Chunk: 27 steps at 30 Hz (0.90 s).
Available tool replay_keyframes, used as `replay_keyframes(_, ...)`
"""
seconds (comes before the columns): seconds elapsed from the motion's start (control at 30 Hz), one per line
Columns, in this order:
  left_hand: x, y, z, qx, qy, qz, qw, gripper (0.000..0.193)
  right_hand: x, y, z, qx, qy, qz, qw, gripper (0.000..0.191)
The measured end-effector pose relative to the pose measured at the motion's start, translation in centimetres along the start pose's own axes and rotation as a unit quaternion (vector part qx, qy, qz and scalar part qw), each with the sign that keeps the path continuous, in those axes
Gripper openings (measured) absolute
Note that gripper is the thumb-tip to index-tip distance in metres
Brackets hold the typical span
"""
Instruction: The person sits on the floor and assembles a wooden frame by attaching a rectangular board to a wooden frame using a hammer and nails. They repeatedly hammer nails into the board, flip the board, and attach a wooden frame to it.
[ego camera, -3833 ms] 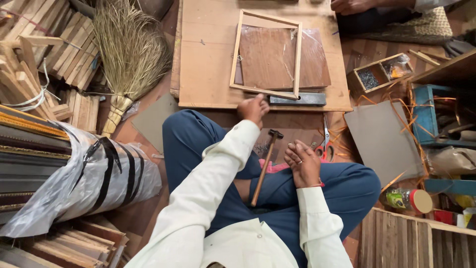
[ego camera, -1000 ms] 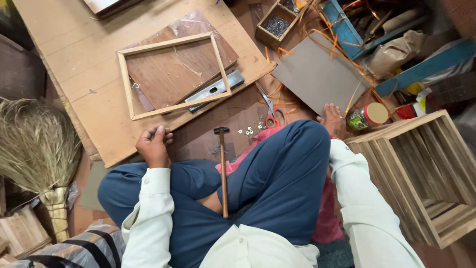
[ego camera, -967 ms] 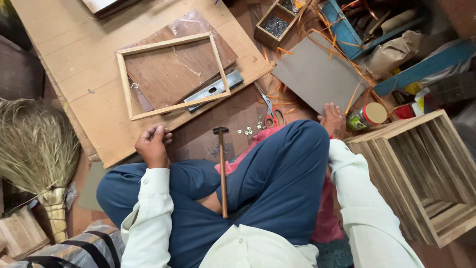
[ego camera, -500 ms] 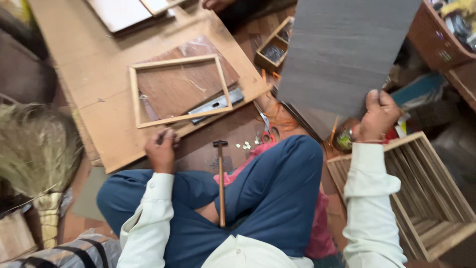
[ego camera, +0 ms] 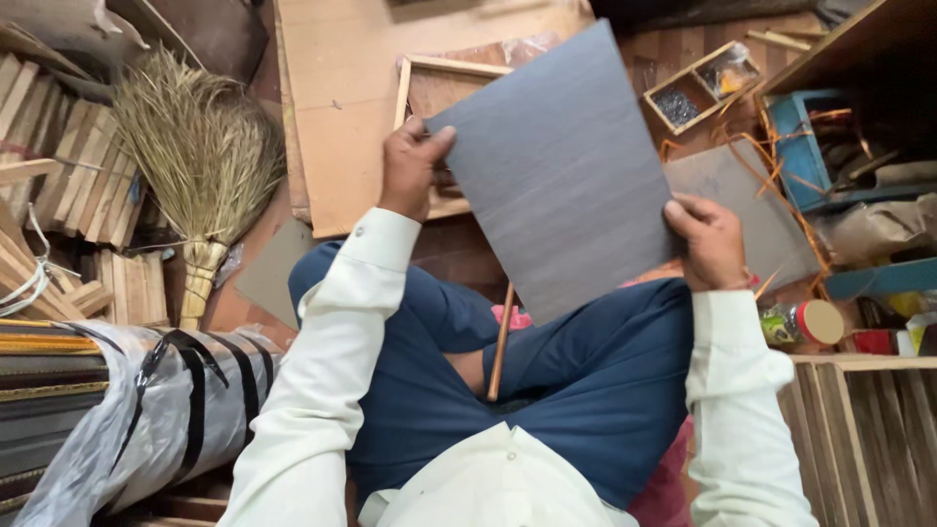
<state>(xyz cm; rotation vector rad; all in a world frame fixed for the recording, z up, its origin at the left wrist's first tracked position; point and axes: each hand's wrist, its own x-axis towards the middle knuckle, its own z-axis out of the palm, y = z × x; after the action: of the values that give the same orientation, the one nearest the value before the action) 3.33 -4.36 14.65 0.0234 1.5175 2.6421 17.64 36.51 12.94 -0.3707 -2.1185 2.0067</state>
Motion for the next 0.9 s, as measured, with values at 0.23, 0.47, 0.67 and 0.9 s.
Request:
replay_keyframes(0.23, 0.2, -3.7, -6.4, -0.094, 0.125, -0.031, 0.987, 0.021, -0.4, 4.4, 5.3, 0.205, 0.033, 0.043, 0.977, 0.026)
replay_keyframes(0.47, 2.1, -6.2, -7.9, -0.106, 0.177, -0.014, 0.978, 0.034, 0.1, 5.2, 12.3, 0.076, -0.014, 0.069, 0.995, 0.047)
replay_keyframes(0.67, 3.2, -6.9, -8.1, -0.084, 0.19, -0.018, 0.978, 0.039, 2.0, 5.2, 14.7, -0.035, 0.014, -0.045, 0.998, 0.042)
replay_keyframes(0.9, 3.2, -5.8, -7.7, -0.002, 0.226, -0.016, 0.974, 0.04, 1.9, 5.5, 15.4, -0.349, 0.091, -0.218, 0.907, 0.045)
